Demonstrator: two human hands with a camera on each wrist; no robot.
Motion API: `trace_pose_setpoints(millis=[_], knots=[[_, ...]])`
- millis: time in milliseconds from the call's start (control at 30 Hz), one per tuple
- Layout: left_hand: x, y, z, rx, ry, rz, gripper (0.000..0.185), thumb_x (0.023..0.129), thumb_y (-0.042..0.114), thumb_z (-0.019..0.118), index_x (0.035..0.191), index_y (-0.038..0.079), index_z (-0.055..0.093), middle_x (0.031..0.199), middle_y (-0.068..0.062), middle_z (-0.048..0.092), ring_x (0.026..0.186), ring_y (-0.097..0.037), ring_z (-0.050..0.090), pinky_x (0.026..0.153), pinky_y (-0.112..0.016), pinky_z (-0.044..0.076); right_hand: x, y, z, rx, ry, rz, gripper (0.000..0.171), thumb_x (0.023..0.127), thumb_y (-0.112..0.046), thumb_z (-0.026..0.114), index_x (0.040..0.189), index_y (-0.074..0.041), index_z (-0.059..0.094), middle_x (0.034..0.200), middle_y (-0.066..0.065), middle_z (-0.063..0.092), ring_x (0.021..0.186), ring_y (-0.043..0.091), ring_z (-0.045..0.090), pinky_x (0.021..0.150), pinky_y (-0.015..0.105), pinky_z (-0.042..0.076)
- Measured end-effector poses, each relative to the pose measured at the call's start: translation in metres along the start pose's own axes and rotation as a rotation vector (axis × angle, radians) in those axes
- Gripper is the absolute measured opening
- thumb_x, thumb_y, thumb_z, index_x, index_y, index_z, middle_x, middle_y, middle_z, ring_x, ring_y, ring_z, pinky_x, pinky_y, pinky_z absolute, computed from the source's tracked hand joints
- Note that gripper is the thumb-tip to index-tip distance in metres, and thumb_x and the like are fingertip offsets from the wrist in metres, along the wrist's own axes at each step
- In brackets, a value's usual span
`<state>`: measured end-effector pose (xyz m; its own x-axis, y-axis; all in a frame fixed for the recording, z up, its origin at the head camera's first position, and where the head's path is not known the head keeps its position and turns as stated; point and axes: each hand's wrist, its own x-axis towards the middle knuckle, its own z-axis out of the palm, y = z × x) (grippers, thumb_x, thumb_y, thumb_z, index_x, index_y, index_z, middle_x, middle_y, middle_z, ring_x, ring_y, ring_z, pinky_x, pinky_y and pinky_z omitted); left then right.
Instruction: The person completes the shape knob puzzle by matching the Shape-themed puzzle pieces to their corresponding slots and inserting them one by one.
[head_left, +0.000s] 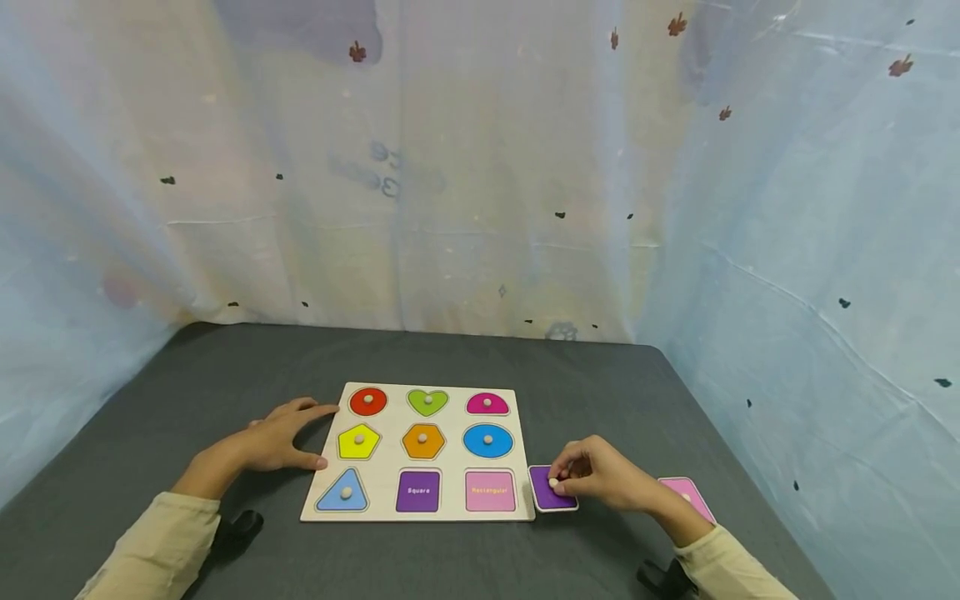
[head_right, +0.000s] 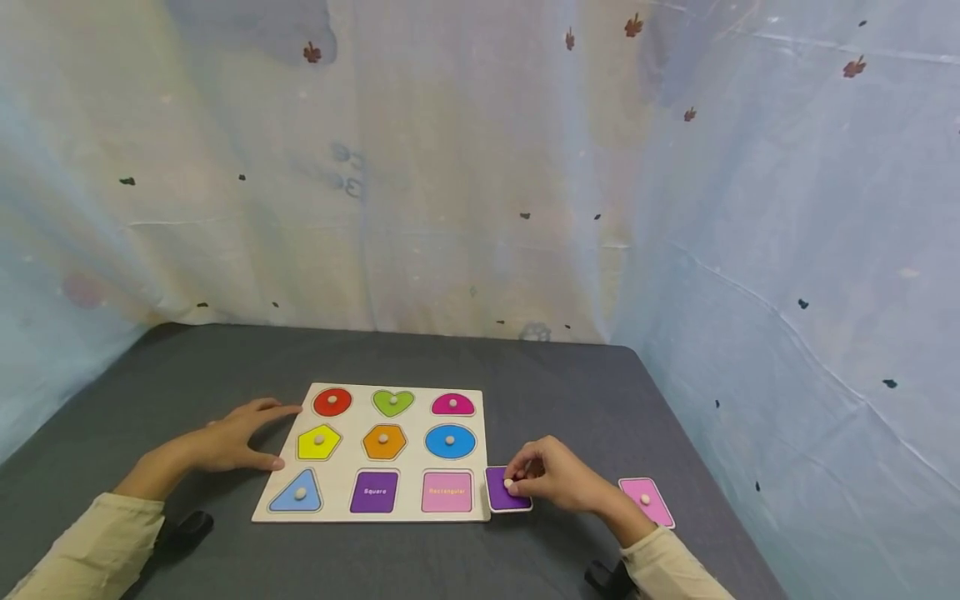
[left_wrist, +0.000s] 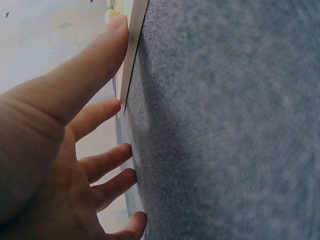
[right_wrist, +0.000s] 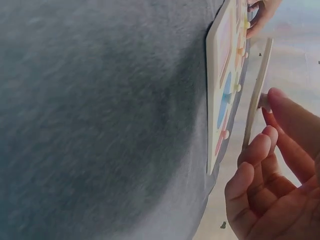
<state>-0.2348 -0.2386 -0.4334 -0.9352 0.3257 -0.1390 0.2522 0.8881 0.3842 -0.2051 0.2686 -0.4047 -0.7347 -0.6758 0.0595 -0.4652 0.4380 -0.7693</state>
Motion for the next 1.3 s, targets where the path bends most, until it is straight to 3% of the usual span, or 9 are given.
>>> trace_pose_setpoints(millis=[633,1300], knots=[[0.001,-0.001,-0.001,-0.001,-0.006,-0.003,0.095,0.077,0.053,0.083,0.152,0.012,0.042,0.151,-0.036,0.034,0.135,-0.062,0.033,0.092,-0.091,0.024,0.030,-0.015,0.011,-0.018,0.007,0.025,0.010,0.092,-0.012,0.074,0.098,-0.004,0.077,0.089,0.011,0.068,0.073,0.005,0.056,0.065,0.019,0.050],[0.001,-0.002,0.001,-0.016,-0.010,-0.012,0.095,0.077,0.054,0.083,0.154,0.016,0.041,0.153,-0.033,0.033,0.137,-0.060,0.032,0.094,-0.090,0.023,0.053,-0.019,0.022,-0.018,-0.004,-0.018,0.010,0.091,-0.010,0.075,0.097,-0.002,0.077,0.088,0.014,0.068,0.071,0.003,0.054,0.065,0.018,0.050]])
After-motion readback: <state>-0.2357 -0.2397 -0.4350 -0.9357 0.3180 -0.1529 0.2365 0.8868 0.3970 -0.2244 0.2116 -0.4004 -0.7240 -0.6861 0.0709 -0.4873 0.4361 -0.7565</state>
